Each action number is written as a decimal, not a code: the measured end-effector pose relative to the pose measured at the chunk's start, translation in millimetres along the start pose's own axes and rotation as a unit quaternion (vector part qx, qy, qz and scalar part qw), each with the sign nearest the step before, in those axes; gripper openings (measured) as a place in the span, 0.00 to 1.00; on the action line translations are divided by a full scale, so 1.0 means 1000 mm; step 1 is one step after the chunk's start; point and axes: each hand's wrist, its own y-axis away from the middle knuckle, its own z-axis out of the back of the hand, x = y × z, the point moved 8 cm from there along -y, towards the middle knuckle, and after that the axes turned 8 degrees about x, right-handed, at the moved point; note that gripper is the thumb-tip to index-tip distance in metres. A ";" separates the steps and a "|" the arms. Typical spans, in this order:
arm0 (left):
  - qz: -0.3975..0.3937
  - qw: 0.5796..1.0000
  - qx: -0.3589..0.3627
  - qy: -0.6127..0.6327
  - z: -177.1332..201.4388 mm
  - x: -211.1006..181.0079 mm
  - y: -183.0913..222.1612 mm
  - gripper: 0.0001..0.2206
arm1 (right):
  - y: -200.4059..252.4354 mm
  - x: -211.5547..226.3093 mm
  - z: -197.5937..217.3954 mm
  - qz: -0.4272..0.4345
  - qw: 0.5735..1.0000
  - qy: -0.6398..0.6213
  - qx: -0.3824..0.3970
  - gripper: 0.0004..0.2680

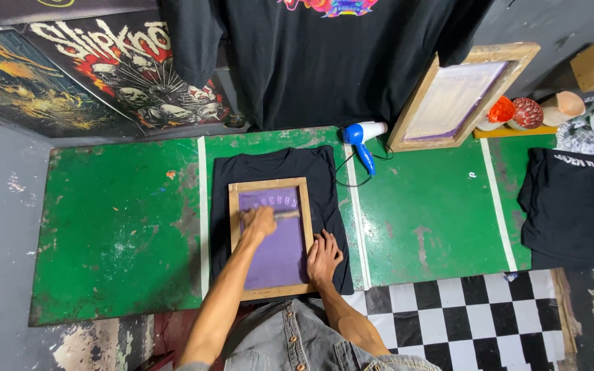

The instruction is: Applying ink to a t-shirt using a screen printing frame and squeegee, then drying it with a hairdryer.

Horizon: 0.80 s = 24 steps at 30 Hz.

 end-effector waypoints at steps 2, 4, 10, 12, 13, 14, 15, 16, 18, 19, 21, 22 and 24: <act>0.013 1.000 -0.023 -0.002 0.016 -0.002 -0.022 0.19 | 0.001 0.002 0.002 0.001 1.000 0.000 -0.004 0.11; 0.024 0.999 -0.047 -0.004 0.024 -0.002 -0.041 0.19 | 0.000 0.003 0.005 0.003 1.000 0.000 -0.011 0.11; 0.033 0.992 -0.123 -0.016 0.004 -0.002 -0.010 0.23 | 0.001 0.003 0.005 0.005 1.000 -0.008 -0.022 0.11; 0.024 0.982 -0.178 -0.057 -0.016 -0.006 0.002 0.23 | 0.000 0.001 0.003 0.000 1.000 -0.006 -0.012 0.11; 0.024 0.983 -0.176 -0.057 -0.030 -0.008 0.014 0.23 | 0.001 0.000 0.003 -0.001 1.000 -0.005 -0.011 0.11; 0.019 0.980 -0.184 -0.075 -0.043 -0.011 0.027 0.22 | 0.002 -0.001 0.002 -0.001 1.000 -0.002 -0.008 0.11; 0.016 0.976 -0.196 -0.093 -0.051 -0.012 0.038 0.21 | -0.002 0.001 0.000 0.004 1.000 -0.002 -0.007 0.11; 0.018 0.976 -0.199 -0.092 -0.074 -0.008 0.046 0.21 | 0.000 0.000 0.000 0.007 1.000 -0.003 -0.008 0.11; -0.024 0.968 -0.210 -0.134 -0.120 -0.009 0.062 0.24 | 0.001 -0.002 -0.001 0.005 1.000 -0.001 -0.006 0.11; -0.023 0.969 -0.208 -0.133 -0.132 -0.007 0.073 0.24 | 0.000 -0.002 0.001 0.006 1.000 0.000 -0.004 0.11; -0.068 0.981 -0.161 -0.083 -0.163 -0.005 0.092 0.32 | -0.002 0.000 0.001 0.020 0.999 -0.030 0.017 0.12; -0.066 0.982 -0.159 -0.082 -0.169 -0.005 0.099 0.32 | 0.002 -0.001 0.001 0.020 0.999 -0.030 0.019 0.12; -0.068 0.987 -0.141 -0.042 -0.174 -0.004 0.105 0.26 | 0.000 0.000 0.001 0.016 0.999 -0.036 0.022 0.12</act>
